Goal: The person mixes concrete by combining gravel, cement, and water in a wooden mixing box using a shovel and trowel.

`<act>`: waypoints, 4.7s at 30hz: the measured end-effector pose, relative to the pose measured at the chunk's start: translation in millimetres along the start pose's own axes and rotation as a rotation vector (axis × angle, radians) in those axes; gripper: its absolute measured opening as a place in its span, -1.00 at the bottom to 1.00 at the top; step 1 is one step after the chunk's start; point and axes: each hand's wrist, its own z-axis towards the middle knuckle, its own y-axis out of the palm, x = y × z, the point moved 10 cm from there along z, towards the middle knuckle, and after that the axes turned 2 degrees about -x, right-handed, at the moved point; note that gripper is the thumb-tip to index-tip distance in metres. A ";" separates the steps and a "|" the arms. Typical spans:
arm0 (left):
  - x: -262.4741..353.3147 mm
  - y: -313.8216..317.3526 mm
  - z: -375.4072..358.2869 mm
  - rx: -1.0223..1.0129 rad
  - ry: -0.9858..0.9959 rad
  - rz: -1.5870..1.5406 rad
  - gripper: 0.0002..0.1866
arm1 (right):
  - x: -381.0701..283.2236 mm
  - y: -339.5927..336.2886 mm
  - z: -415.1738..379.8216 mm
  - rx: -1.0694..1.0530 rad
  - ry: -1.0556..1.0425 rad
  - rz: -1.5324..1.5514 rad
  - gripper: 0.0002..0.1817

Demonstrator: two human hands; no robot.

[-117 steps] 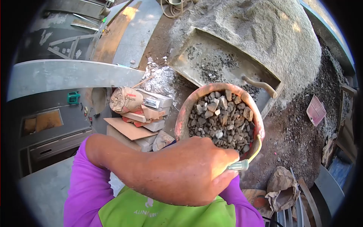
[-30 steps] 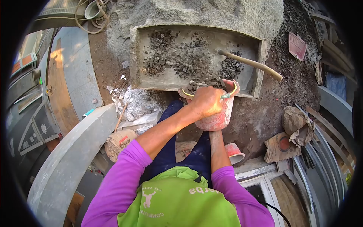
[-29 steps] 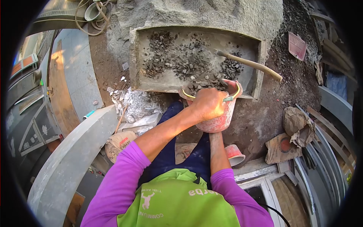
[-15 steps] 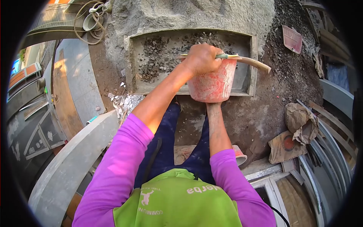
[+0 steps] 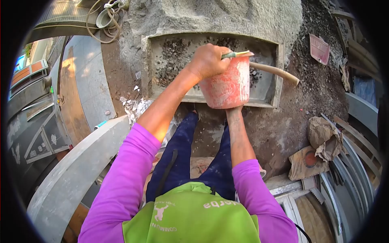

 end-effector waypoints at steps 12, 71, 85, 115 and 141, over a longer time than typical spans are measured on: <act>-38.3 -6.3 -73.9 0.086 -0.249 -0.065 -0.76 | 27.5 -4.2 -26.4 0.087 0.118 -0.157 -0.41; -82.9 138.9 -21.5 -0.190 -0.390 -0.240 -0.67 | -67.3 -139.8 -105.4 0.713 0.362 -0.300 -0.26; -38.5 142.3 -85.0 -0.412 -0.618 -0.488 -0.59 | -175.6 -123.5 -142.2 0.545 0.375 -0.514 -0.31; 480.0 321.8 -4.8 -0.541 0.655 0.048 -0.51 | -507.3 -281.5 -193.5 0.831 -0.019 -0.214 -0.73; 390.9 533.8 194.1 -0.415 -0.893 -0.705 -0.24 | -741.9 -320.3 22.9 0.671 0.072 -0.456 -0.78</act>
